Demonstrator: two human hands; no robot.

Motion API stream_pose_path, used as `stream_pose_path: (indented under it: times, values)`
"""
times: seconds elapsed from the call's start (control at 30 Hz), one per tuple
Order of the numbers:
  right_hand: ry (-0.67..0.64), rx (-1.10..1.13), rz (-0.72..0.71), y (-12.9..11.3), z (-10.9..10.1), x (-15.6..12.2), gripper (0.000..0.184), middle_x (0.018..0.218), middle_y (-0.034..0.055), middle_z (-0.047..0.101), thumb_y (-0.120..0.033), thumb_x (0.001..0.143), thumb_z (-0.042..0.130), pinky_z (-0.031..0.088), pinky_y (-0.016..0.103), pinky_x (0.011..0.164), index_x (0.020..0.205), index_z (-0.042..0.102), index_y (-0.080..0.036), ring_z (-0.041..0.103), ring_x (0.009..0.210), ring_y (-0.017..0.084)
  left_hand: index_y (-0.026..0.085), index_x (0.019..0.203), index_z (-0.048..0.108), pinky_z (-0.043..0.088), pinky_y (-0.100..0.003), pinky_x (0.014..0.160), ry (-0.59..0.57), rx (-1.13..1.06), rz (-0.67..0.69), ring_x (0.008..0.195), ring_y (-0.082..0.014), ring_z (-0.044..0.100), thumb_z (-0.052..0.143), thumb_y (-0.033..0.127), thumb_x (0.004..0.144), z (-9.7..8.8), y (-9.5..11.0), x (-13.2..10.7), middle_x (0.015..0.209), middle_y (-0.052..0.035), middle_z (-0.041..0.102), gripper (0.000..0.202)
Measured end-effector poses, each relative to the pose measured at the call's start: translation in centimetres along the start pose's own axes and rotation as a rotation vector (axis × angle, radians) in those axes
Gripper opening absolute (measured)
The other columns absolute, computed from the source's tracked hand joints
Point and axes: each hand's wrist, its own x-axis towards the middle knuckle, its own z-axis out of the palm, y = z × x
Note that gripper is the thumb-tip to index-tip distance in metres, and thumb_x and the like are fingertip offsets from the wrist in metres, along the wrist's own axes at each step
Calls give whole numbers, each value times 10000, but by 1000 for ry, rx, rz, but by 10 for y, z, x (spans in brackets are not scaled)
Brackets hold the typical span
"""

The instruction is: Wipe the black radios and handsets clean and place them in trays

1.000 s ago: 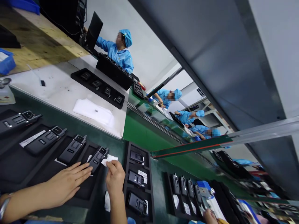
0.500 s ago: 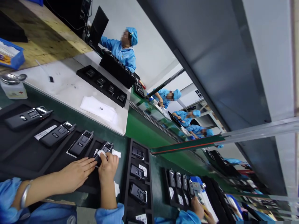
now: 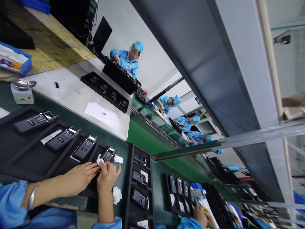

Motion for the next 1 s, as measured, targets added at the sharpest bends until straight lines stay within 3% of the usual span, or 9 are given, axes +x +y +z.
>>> stream_pose_path:
  times: [0.13,0.3,0.47,0.6,0.7,1.0]
  values:
    - [72,7,43,-3,-2,-2,404,891,21,638,-43,878,473,287,535,1032,1040,746,-293,580,862,183,133,1240,679,353,-394,1119,18,21,-9,1274,-255,574,535,293,943,-6,2,0,1341,-125,655,367]
    - [-7,167,46,-26,-5,1,436,892,10,636,-29,870,459,277,520,1040,1049,742,-309,596,860,171,166,1280,649,383,-398,1100,60,41,-28,1281,-261,561,602,263,886,-22,1,-23,1348,-99,654,408]
    - [36,222,-14,-66,15,37,416,923,9,644,-49,865,480,264,536,1061,1051,740,-315,585,877,173,147,1227,690,357,-407,1116,141,160,-236,1281,-269,558,544,317,941,-34,-10,-56,1361,-141,638,363]
    - [31,190,-102,-90,28,47,416,863,10,614,-55,838,488,228,578,1092,1061,738,-303,540,817,172,149,1306,643,337,-380,1132,137,148,-279,1294,-251,549,518,401,955,-40,-16,-67,1380,-131,626,450]
    - [-4,183,-163,-92,24,46,419,885,8,632,-58,850,486,220,591,1089,1061,733,-323,540,831,179,167,1317,637,329,-367,1136,129,127,-281,1308,-239,536,500,418,964,-40,-15,-68,1398,-114,615,454]
    - [0,179,-142,-96,26,52,401,892,5,641,-53,826,506,234,587,1083,1003,746,-322,547,852,183,162,1312,641,306,-380,1146,106,96,-282,1322,-249,520,502,459,965,-32,-17,-71,1394,-123,616,477]
